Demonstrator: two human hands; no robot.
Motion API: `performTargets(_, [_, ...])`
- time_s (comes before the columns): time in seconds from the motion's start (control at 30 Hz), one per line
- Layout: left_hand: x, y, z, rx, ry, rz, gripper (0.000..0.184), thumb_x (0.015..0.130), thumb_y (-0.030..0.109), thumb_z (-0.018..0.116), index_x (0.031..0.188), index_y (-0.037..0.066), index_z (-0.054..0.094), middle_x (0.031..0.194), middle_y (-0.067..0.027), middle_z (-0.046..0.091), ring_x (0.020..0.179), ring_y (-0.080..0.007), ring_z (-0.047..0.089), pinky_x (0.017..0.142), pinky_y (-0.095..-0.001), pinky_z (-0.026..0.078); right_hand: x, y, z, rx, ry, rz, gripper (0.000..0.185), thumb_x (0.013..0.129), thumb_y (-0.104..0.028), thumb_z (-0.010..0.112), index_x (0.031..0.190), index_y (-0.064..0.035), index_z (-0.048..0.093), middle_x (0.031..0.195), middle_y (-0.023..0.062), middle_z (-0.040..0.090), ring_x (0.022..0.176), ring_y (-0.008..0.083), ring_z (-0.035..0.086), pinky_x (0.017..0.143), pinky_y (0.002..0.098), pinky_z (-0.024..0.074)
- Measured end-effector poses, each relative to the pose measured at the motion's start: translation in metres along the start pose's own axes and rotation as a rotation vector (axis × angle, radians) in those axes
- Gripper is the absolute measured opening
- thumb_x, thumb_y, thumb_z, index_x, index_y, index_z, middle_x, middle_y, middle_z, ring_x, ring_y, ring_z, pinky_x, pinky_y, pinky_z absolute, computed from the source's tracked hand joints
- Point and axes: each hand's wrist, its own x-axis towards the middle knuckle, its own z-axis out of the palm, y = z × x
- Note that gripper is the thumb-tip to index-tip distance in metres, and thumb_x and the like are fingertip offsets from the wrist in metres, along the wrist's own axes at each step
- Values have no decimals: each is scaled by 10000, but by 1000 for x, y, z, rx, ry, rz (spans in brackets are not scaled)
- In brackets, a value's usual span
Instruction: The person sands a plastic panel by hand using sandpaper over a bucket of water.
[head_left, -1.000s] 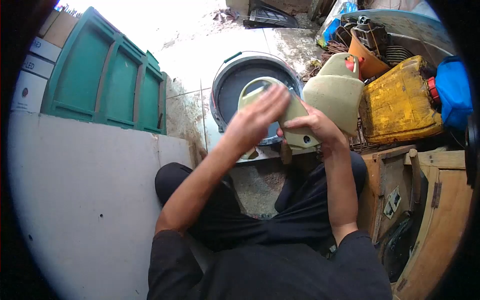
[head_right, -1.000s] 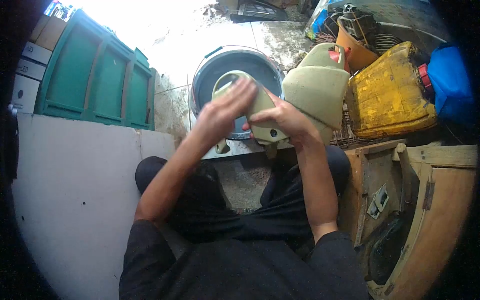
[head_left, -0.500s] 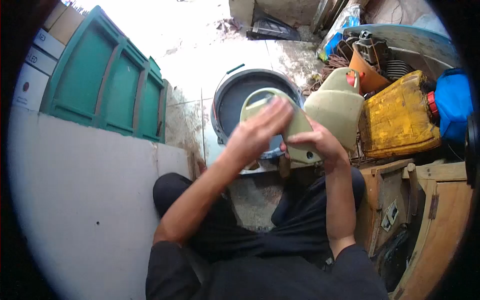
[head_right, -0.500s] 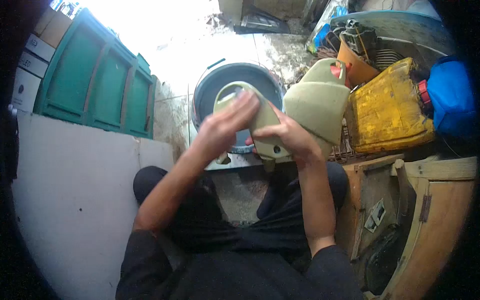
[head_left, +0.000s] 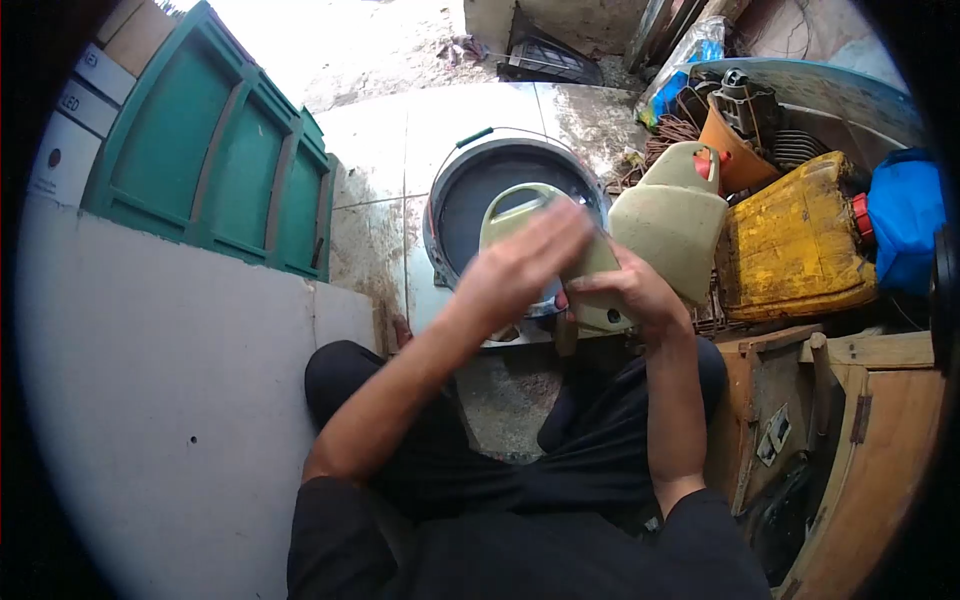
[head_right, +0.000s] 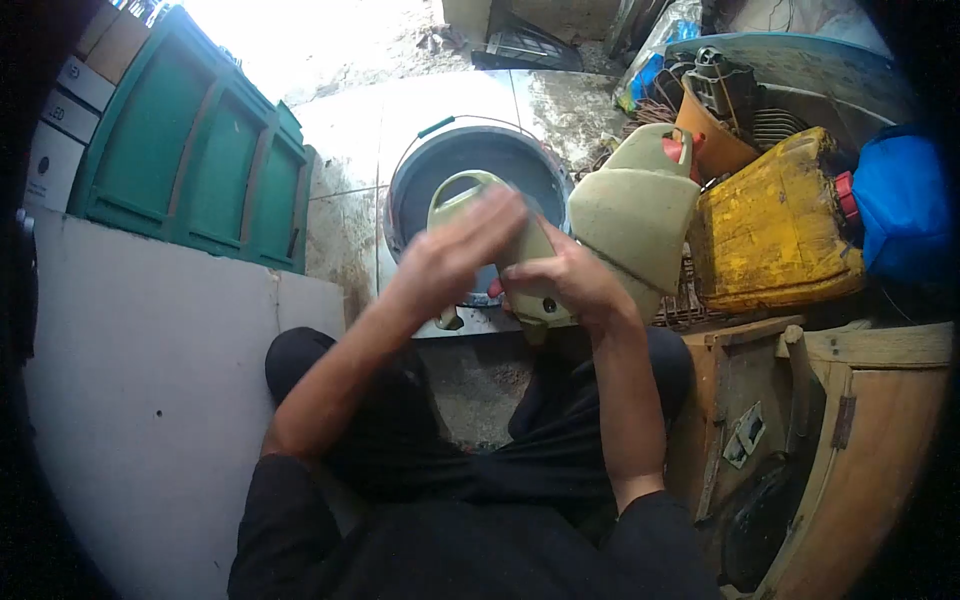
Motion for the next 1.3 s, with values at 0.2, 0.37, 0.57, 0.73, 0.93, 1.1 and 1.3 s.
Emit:
performTargets(0.2, [-1, -15, -3, -9, 15, -321, 569, 837, 5, 621, 1397, 9, 519, 1430, -198, 539, 1338, -340, 517, 1108, -411, 466, 0, 2, 7, 4, -35, -74, 755, 824, -2, 649, 1510, -41, 336, 996, 143, 670, 818, 216, 703, 685, 317, 578])
performTargets(0.37, [2, -14, 0, -32, 40, -200, 564, 795, -75, 627, 1348, -10, 543, 1384, -238, 555, 1289, -358, 551, 1038, -433, 520, 2, 0, 4, -24, -25, -61, 755, 836, -4, 644, 1521, -63, 332, 1065, 144, 659, 840, 210, 706, 691, 315, 576])
performTargets(0.57, [0, 7, 6, -21, 81, -110, 483, 829, 16, 654, 1310, 33, 610, 1378, -170, 596, 1280, -303, 582, 1069, -417, 499, -1, -4, 4, -6, 0, -84, 742, 844, -5, 637, 1518, -69, 335, 1085, 143, 651, 839, 203, 703, 682, 312, 574])
performTargets(0.73, [4, -3, -12, -75, 96, -134, 470, 820, -13, 643, 1288, 19, 615, 1340, -194, 613, 1246, -333, 603, 1010, -415, 535, -2, -2, 7, 19, 29, -82, 719, 821, 2, 677, 1473, -38, 377, 943, 131, 666, 841, 216, 699, 713, 324, 571])
performTargets(0.93, [5, -24, -23, -117, 247, -501, 452, 820, -104, 567, 1251, 15, 630, 1259, -211, 650, 1133, -364, 651, 918, -432, 570, -3, -2, 7, 30, -31, -55, 797, 842, 0, 664, 1543, -47, 288, 1136, 146, 614, 880, 209, 707, 712, 320, 583])
performTargets(1.1, [4, -19, -16, -154, 198, -459, 497, 810, -127, 554, 1277, 26, 632, 1219, -225, 662, 1105, -363, 664, 928, -422, 548, -1, -1, 7, -3, -45, -51, 804, 842, -2, 669, 1547, -49, 284, 1162, 147, 609, 887, 211, 708, 712, 319, 577])
performTargets(1.3, [3, -26, -23, -274, 181, -610, 449, 853, -101, 563, 1269, 37, 660, 1148, -190, 700, 1040, -333, 697, 870, -396, 545, 3, 5, 7, -12, -58, -51, 800, 842, -3, 671, 1545, -56, 293, 1169, 144, 614, 877, 207, 711, 711, 319, 572])
